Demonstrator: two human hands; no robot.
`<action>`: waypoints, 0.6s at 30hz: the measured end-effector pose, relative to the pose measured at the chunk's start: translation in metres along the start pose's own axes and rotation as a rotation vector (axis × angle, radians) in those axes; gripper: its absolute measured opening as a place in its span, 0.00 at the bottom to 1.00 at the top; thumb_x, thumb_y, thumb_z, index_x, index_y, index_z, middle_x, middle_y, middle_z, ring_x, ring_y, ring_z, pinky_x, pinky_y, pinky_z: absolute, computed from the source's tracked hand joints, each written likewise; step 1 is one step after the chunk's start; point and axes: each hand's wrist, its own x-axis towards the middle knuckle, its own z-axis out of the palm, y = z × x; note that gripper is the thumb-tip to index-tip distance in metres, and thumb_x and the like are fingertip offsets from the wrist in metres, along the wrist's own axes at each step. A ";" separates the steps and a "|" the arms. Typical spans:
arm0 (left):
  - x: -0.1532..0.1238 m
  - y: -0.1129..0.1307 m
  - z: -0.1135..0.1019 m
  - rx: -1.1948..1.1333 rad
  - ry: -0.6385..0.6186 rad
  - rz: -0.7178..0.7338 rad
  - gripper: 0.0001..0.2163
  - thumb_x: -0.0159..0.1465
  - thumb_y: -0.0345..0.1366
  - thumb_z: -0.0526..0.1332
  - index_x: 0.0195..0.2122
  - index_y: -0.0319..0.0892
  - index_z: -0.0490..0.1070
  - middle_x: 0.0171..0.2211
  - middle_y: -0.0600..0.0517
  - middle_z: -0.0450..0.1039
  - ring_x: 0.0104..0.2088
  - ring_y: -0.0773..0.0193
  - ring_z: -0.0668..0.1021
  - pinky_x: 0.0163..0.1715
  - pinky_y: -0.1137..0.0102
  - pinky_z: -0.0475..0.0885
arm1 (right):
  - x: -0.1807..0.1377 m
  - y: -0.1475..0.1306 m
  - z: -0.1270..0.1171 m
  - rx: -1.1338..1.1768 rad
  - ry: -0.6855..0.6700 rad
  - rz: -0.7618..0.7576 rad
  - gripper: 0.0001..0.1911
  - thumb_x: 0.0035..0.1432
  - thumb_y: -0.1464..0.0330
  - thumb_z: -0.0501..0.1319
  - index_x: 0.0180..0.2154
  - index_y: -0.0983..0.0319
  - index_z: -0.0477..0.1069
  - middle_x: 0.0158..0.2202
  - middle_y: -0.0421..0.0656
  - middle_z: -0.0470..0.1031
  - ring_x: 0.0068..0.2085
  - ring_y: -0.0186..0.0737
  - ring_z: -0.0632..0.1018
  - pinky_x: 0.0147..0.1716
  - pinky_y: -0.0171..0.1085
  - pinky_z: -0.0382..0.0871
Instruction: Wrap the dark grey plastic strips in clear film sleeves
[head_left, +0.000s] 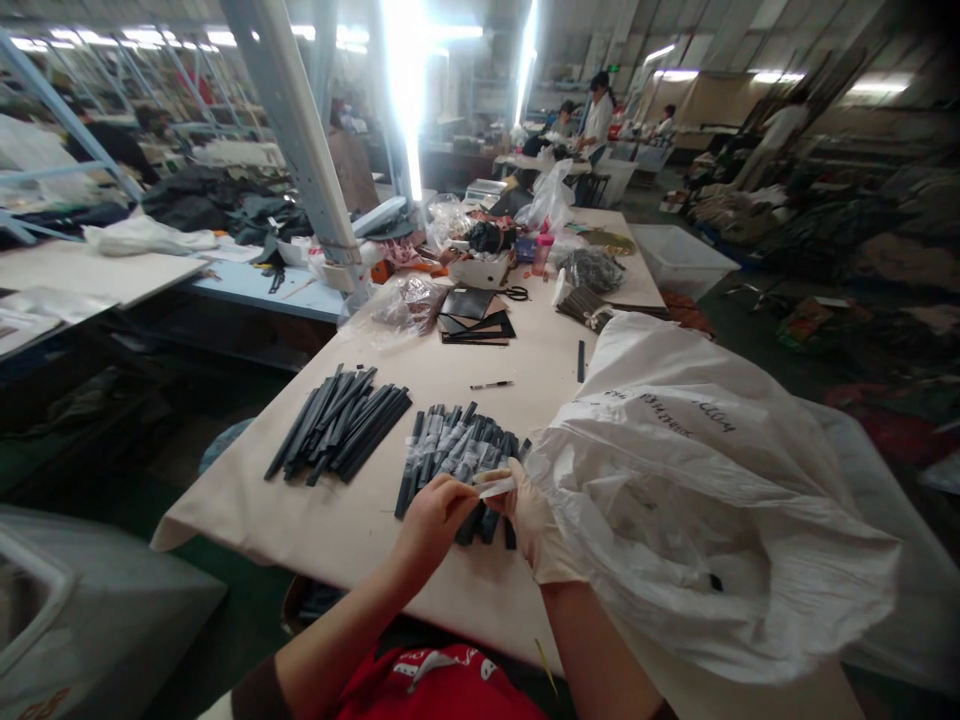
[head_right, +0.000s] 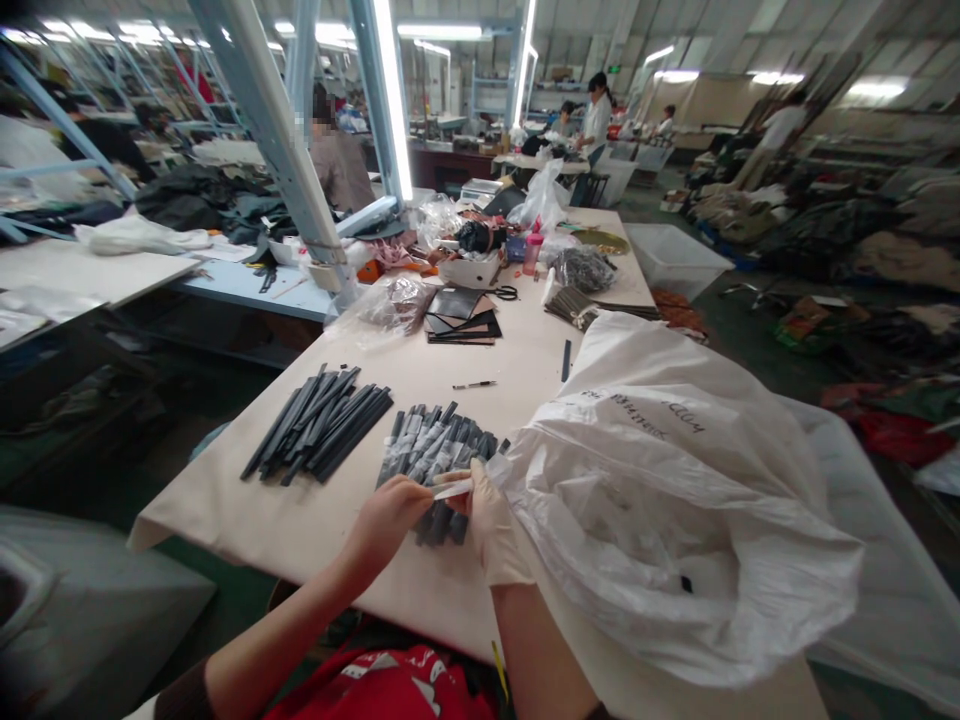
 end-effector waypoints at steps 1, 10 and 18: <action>0.003 -0.002 -0.003 -0.070 0.026 -0.062 0.09 0.59 0.37 0.57 0.27 0.41 0.72 0.31 0.51 0.68 0.33 0.65 0.72 0.35 0.71 0.69 | 0.002 0.000 0.005 0.053 -0.019 0.039 0.19 0.50 0.53 0.61 0.22 0.63 0.75 0.22 0.45 0.75 0.24 0.39 0.74 0.26 0.37 0.68; 0.022 -0.020 -0.029 -0.403 0.122 -0.292 0.09 0.59 0.40 0.55 0.27 0.41 0.64 0.23 0.57 0.67 0.26 0.67 0.71 0.28 0.73 0.66 | 0.004 0.036 0.053 0.115 -0.247 0.092 0.19 0.46 0.55 0.65 0.35 0.62 0.76 0.35 0.44 0.78 0.36 0.38 0.76 0.37 0.36 0.70; 0.040 -0.094 -0.049 0.158 -0.044 -0.165 0.13 0.67 0.38 0.45 0.37 0.43 0.67 0.27 0.54 0.73 0.29 0.66 0.75 0.32 0.73 0.67 | 0.031 0.053 0.065 0.091 -0.015 0.063 0.12 0.36 0.63 0.73 0.25 0.60 0.75 0.24 0.38 0.75 0.25 0.34 0.74 0.26 0.33 0.71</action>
